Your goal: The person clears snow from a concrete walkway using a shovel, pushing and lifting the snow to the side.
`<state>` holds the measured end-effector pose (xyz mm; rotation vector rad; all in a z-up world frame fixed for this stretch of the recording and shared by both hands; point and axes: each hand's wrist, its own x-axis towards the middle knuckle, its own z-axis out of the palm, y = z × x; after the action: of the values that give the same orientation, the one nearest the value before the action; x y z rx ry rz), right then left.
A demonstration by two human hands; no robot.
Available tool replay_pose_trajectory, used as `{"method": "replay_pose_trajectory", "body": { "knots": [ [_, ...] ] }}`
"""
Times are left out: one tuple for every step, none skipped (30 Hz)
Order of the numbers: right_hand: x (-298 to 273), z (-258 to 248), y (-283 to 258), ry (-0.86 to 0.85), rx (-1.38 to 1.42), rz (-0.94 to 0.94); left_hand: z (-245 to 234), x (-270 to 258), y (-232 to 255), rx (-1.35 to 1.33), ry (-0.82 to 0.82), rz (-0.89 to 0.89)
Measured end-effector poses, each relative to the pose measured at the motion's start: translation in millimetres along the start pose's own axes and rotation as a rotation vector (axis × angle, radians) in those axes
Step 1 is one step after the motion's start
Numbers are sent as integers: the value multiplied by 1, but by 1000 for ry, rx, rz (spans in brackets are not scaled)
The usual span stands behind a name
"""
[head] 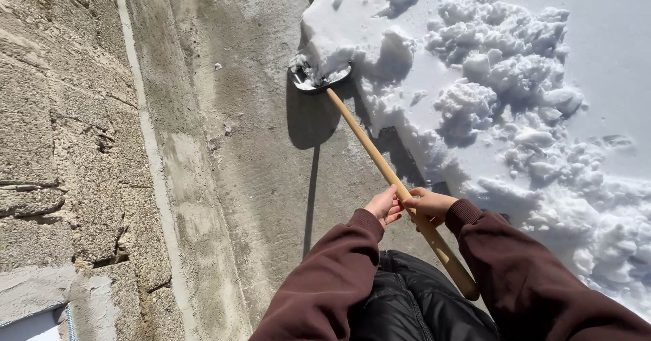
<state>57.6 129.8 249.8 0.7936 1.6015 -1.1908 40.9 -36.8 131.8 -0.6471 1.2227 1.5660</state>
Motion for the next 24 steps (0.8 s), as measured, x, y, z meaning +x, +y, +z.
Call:
{"method": "replay_pose_trajectory", "body": {
  "knots": [
    [3, 0, -2, -1, -1, 0, -5, 1, 6, -1, 1, 0],
    [6, -1, -4, -21, -21, 21, -10, 3, 14, -13, 25, 39],
    [10, -2, -7, -41, -40, 41, -15, 5, 22, -24, 50, 78],
    [15, -6, -9, -36, -40, 36, -18, 2, 35, -21, 47, 84],
    [20, -9, -12, -58, -36, 52, -21, 0, 48, -92, 72, 151],
    [25, -9, -10, -85, -33, 74, -26, -4, 55, -166, 101, 211],
    [41, -11, -11, -86, -35, 76, -34, 2, 62, -168, 102, 210],
    [58, -14, -13, -76, 34, 84, -41, 8, 69, -224, 100, 198],
    [74, -18, -15, -67, 103, 93, -48, 15, 78, -280, 97, 187],
    [84, -22, -26, -69, 99, 90, -52, 17, 88, -282, 100, 191],
    [95, -27, -36, -70, 135, 91, -56, 21, 98, -308, 98, 184],
    [104, -31, -42, -75, 172, 98, -58, 22, 104, -336, 100, 170],
    [109, -37, -54, -81, 169, 100, -62, 29, 115, -339, 106, 169],
    [114, -42, -68, -71, 173, 88, -67, 34, 126, -342, 109, 174],
    [119, -48, -83, -62, 177, 76, -73, 40, 138, -344, 112, 180],
    [126, -55, -95, -65, 177, 75, -78, 48, 151, -344, 116, 181],
    [133, -62, -107, -64, 169, 73, -83, 56, 164, -345, 132, 184],
    [138, -67, -115, -65, 161, 78, -88, 62, 172, -348, 150, 180],
    [141, -72, -124, -71, 162, 83, -89, 69, 182, -349, 155, 175],
    [145, -77, -135, -73, 182, 86, -93, 78, 196, -363, 171, 170],
    [150, -82, -146, -74, 202, 88, -96, 87, 209, -376, 187, 165],
    [155, -89, -156, -75, 202, 91, -94, 91, 224, -377, 188, 163],
    [161, -95, -166, -82, 206, 87, -92, 95, 237, -389, 190, 171],
    [162, -95, -168, -93, 211, 95, -91, 93, 241, -405, 196, 167]
  ]
}}
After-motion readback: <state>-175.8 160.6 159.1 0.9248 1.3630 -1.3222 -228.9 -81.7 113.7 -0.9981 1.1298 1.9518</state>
